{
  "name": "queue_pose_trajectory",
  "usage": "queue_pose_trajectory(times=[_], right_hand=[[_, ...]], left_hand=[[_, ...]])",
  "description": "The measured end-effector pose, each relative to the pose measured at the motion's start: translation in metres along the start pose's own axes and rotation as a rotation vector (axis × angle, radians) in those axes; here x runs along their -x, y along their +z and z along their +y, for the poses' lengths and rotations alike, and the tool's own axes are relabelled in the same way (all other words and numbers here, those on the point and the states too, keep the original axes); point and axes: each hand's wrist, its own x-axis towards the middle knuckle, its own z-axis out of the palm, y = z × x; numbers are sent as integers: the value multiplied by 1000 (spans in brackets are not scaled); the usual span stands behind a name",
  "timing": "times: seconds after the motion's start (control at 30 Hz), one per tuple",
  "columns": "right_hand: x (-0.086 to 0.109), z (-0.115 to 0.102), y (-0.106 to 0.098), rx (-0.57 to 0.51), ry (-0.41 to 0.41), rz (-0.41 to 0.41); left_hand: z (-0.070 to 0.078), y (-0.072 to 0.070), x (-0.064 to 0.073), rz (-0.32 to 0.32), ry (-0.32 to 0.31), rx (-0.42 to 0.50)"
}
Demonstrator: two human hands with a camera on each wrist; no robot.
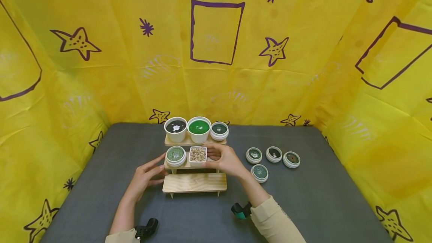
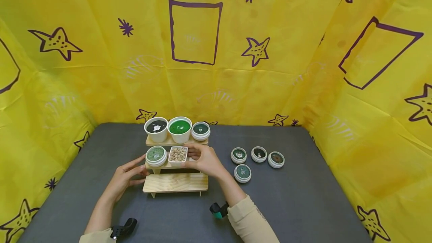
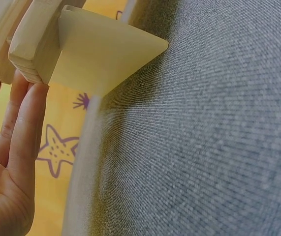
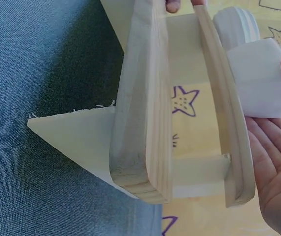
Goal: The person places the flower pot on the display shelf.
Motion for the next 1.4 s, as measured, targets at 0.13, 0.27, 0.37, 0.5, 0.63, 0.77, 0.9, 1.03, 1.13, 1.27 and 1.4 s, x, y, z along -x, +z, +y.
queue_pose_trajectory(times=[0.13, 0.27, 0.37, 0.5, 0.63, 0.77, 0.9, 1.03, 1.13, 1.27, 1.4], right_hand=[[0, 0, 0, -2, 1, -1], [0, 1, 1, -19, 15, 11], [0, 0, 1, -35, 28, 22], [1, 0, 3, -39, 31, 36], [1, 1, 4, -38, 25, 45], [2, -4, 4, -44, 40, 40], [2, 0, 3, -50, 42, 42], [4, 1, 2, -49, 25, 48], [5, 2, 1, -50, 15, 44], [6, 4, -1, -56, -3, 35], [9, 6, -3, -78, -7, 23]], left_hand=[[1, 0, 1, -1, 2, 0], [1, -1, 0, -5, 6, 4], [0, 0, 0, -8, 7, 7], [0, 0, 0, -8, 2, 8], [0, -1, 0, -7, 0, 9], [0, -1, 1, -10, 6, 9], [1, 0, 1, -12, 8, 11], [2, 1, 1, -12, 6, 9], [2, 1, 1, -10, 3, 7], [2, 1, 1, -4, -3, 6], [2, 0, 1, -2, -8, 4]])
